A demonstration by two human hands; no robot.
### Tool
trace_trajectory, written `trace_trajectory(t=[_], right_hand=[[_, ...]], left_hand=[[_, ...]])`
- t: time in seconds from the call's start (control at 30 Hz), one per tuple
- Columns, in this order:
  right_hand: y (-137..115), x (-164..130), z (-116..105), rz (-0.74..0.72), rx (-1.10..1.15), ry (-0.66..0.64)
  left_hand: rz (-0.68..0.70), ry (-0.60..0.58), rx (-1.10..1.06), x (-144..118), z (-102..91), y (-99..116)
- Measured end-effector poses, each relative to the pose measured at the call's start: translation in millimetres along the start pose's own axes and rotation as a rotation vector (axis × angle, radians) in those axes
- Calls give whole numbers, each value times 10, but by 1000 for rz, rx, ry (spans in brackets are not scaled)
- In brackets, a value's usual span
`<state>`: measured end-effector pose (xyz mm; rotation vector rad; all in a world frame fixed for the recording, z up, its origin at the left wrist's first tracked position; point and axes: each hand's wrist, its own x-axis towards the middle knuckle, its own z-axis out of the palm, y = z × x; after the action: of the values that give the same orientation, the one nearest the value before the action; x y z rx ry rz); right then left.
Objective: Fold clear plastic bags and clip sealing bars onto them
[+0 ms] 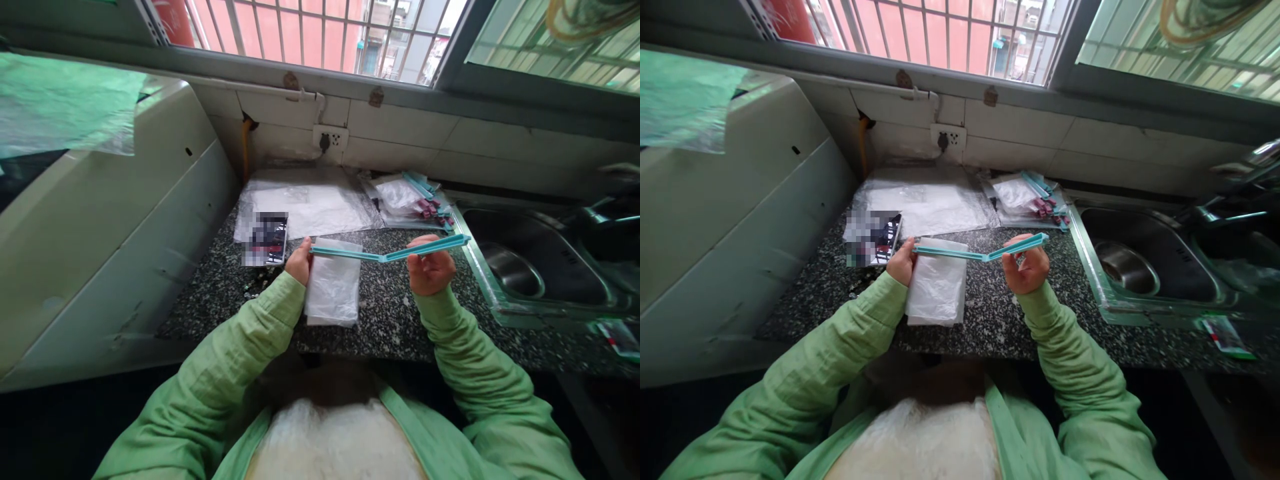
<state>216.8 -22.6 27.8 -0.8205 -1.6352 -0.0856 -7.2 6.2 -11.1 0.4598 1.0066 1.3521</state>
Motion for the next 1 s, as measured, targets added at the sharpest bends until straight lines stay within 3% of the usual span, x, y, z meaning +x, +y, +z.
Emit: trace_trajectory(t=[0.1, 0.57, 1.0], right_hand=[[16, 9, 7, 19, 61, 27], [134, -38, 67, 62, 172, 111], [175, -81, 35, 189, 149, 59]], left_hand=[[-89, -10, -29, -45, 46, 52], [-173, -48, -106, -98, 88, 127], [-117, -48, -107, -62, 51, 132]])
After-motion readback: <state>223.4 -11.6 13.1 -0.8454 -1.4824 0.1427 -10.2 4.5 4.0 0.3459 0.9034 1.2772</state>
